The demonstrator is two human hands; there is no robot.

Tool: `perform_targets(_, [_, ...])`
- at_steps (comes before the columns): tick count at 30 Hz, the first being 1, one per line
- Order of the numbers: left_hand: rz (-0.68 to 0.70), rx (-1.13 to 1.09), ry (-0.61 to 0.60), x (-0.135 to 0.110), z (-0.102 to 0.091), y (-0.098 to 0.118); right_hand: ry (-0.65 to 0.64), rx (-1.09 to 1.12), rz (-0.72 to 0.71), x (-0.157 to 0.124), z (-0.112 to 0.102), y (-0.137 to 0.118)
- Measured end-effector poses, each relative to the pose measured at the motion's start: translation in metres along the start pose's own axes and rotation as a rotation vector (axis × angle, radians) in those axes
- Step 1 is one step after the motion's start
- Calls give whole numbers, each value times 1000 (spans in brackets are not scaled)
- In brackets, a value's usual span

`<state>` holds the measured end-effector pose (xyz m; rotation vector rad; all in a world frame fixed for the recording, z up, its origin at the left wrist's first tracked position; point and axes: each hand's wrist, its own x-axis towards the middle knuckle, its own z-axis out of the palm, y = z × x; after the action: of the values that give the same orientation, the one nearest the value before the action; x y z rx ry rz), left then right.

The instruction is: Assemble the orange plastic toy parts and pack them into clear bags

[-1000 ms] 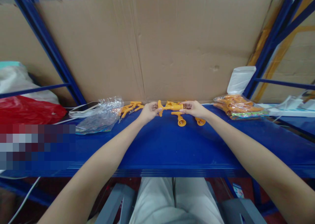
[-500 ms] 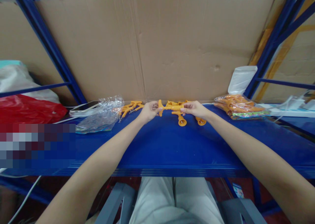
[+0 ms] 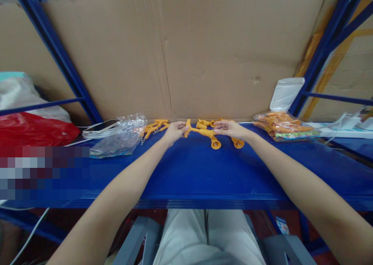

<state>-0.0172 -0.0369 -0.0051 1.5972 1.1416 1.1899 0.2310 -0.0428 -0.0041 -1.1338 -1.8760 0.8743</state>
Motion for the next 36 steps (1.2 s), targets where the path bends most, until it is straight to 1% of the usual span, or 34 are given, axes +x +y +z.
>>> perform_targets(5, [-88,-43,79,8,-11,3,187,-120,23,-1,-13,4])
perform_targets(8, [-194,-23,84,20,-13,5,251,-230,47,0,-19,8])
perform_targets(10, [-280,15,86,30,-9,4,266,-291,56,0,-22,13])
perform_targets(12, [-337,64,87,42,-3,1,266,-326,39,2,-25,19])
perform_targets(15, [-378,158,61,60,8,-7,281,-345,9,4,-30,28])
perform_targets(17, [-388,218,23,69,14,-14,300,-365,6,5,-32,31])
perform_targets(19, [-373,273,-6,77,19,-20,314,-399,18,6,-34,32])
perform_targets(23, [-318,415,-19,85,26,-28,319,-476,52,4,-36,30])
perform_targets(27, [-184,412,-70,83,35,-28,311,-539,32,3,-36,29])
perform_targets(30, [-103,568,0,78,45,-22,315,-560,28,4,-37,30])
perform_targets(32, [-81,677,47,75,49,-17,309,-565,15,5,-37,32])
perform_targets(34, [-63,727,50,72,51,-13,298,-567,-2,5,-37,32])
perform_targets(36, [-34,735,24,69,49,-12,287,-569,-5,5,-36,31])
